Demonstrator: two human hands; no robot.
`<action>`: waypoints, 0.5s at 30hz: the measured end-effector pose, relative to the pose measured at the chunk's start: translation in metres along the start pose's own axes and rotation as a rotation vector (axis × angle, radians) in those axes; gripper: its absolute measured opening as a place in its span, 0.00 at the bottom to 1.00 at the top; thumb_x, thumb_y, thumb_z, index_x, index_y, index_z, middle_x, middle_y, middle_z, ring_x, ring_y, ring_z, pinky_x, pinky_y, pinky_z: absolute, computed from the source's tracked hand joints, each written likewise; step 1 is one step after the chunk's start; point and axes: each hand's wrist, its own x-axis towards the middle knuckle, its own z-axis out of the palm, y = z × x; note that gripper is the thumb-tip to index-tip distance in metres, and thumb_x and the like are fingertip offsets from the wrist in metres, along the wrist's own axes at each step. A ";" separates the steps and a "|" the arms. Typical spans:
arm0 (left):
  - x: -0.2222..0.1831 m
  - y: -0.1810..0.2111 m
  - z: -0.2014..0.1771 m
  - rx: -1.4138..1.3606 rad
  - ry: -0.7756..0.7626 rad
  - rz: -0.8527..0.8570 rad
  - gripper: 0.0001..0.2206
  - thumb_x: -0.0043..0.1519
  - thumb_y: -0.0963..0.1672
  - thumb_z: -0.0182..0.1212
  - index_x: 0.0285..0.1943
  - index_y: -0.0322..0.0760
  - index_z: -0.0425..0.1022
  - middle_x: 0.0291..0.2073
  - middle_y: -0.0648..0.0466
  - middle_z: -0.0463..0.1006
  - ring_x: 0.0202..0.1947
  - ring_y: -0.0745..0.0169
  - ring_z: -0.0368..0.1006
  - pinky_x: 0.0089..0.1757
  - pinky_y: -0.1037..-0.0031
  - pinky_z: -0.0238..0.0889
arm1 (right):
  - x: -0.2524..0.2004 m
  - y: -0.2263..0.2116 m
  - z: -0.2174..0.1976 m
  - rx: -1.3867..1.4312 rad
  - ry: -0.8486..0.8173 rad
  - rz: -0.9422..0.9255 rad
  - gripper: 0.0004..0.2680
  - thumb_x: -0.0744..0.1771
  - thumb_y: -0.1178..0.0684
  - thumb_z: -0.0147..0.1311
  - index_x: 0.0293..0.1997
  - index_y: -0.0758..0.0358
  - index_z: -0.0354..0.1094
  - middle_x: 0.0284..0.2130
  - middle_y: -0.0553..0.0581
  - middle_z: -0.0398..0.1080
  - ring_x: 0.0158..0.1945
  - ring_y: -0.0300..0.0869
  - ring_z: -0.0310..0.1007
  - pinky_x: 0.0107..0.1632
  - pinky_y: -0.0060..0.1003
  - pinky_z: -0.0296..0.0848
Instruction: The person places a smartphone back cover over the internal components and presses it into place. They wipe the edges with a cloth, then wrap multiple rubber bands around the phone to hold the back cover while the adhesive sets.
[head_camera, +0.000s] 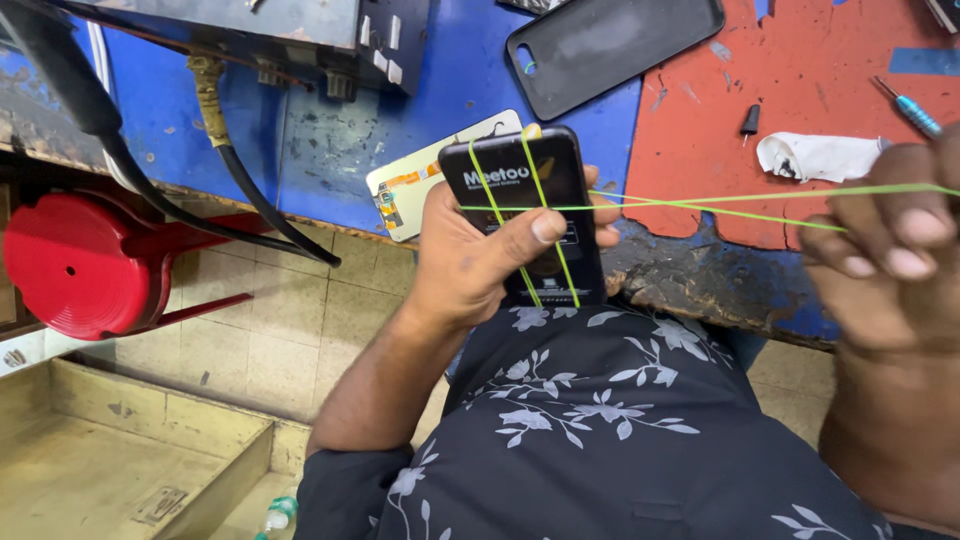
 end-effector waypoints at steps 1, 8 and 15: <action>0.000 -0.003 0.002 0.006 0.011 0.024 0.15 0.69 0.37 0.61 0.63 0.20 0.71 0.51 0.38 0.81 0.47 0.48 0.82 0.51 0.56 0.80 | 0.004 0.004 0.007 -0.011 -0.002 0.015 0.15 0.77 0.50 0.51 0.29 0.56 0.61 0.35 0.50 0.75 0.32 0.30 0.71 0.39 0.29 0.70; -0.003 -0.010 0.005 0.080 0.062 0.154 0.13 0.71 0.36 0.61 0.62 0.20 0.70 0.51 0.40 0.79 0.48 0.46 0.82 0.51 0.56 0.80 | 0.020 0.019 0.040 0.063 0.094 0.046 0.21 0.79 0.40 0.39 0.29 0.56 0.58 0.44 0.58 0.76 0.35 0.36 0.74 0.38 0.33 0.72; -0.004 -0.013 0.003 0.177 0.062 0.185 0.12 0.71 0.36 0.61 0.61 0.20 0.70 0.47 0.41 0.82 0.47 0.48 0.82 0.52 0.59 0.79 | 0.033 0.020 0.045 0.081 0.143 0.055 0.20 0.79 0.39 0.37 0.32 0.57 0.58 0.48 0.62 0.75 0.35 0.38 0.72 0.36 0.34 0.72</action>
